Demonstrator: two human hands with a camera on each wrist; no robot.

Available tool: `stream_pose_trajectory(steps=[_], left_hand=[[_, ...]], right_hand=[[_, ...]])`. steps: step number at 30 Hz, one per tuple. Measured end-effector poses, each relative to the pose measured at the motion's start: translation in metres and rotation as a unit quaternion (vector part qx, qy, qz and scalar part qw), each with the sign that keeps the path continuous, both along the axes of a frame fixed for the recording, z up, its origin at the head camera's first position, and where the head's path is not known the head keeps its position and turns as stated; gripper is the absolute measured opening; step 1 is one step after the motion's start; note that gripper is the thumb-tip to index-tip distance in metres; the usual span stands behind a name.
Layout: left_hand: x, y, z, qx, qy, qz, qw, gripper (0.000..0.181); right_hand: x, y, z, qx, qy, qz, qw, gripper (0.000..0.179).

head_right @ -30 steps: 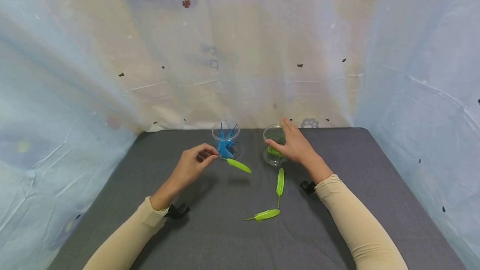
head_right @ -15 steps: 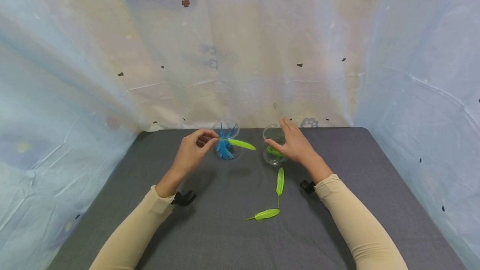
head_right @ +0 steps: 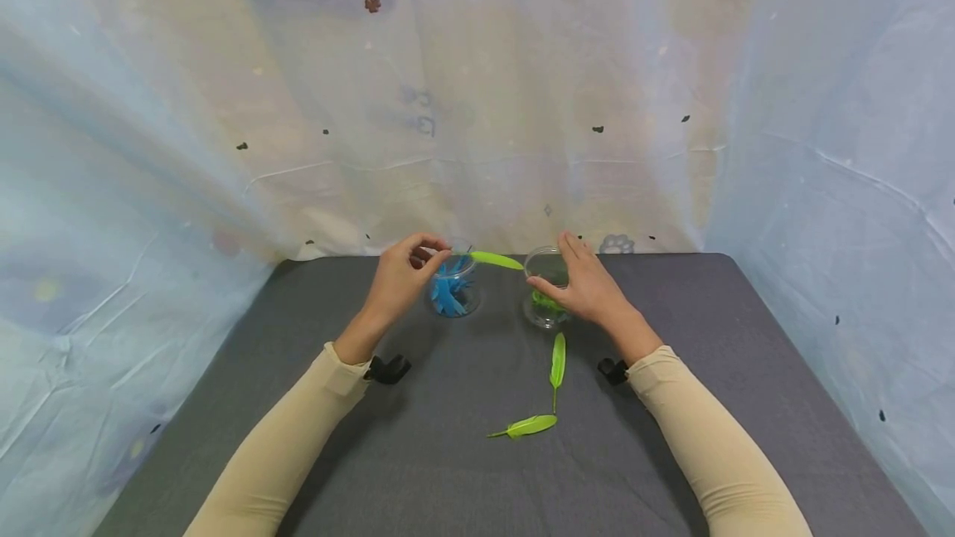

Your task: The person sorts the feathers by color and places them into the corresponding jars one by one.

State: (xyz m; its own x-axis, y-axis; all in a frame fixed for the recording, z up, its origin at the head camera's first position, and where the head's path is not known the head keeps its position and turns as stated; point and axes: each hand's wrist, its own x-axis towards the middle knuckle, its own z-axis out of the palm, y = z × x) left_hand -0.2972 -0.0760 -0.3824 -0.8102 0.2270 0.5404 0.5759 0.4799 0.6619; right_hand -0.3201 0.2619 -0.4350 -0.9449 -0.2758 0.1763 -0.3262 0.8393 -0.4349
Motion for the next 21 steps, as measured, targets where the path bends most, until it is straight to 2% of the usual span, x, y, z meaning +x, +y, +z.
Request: stream_pose_trajectory(steps=[11, 21], left_hand=[[-0.014, 0.021, 0.004, -0.041, 0.017, 0.01, 0.9989, 0.009], [-0.024, 0.039, 0.004, -0.065, 0.015, -0.005, 0.9978, 0.013]], right_hand=[[0.001, 0.0, 0.002, 0.006, -0.002, -0.001, 1.0, 0.113], [-0.001, -0.001, 0.0, 0.008, -0.004, -0.007, 0.9999, 0.113]])
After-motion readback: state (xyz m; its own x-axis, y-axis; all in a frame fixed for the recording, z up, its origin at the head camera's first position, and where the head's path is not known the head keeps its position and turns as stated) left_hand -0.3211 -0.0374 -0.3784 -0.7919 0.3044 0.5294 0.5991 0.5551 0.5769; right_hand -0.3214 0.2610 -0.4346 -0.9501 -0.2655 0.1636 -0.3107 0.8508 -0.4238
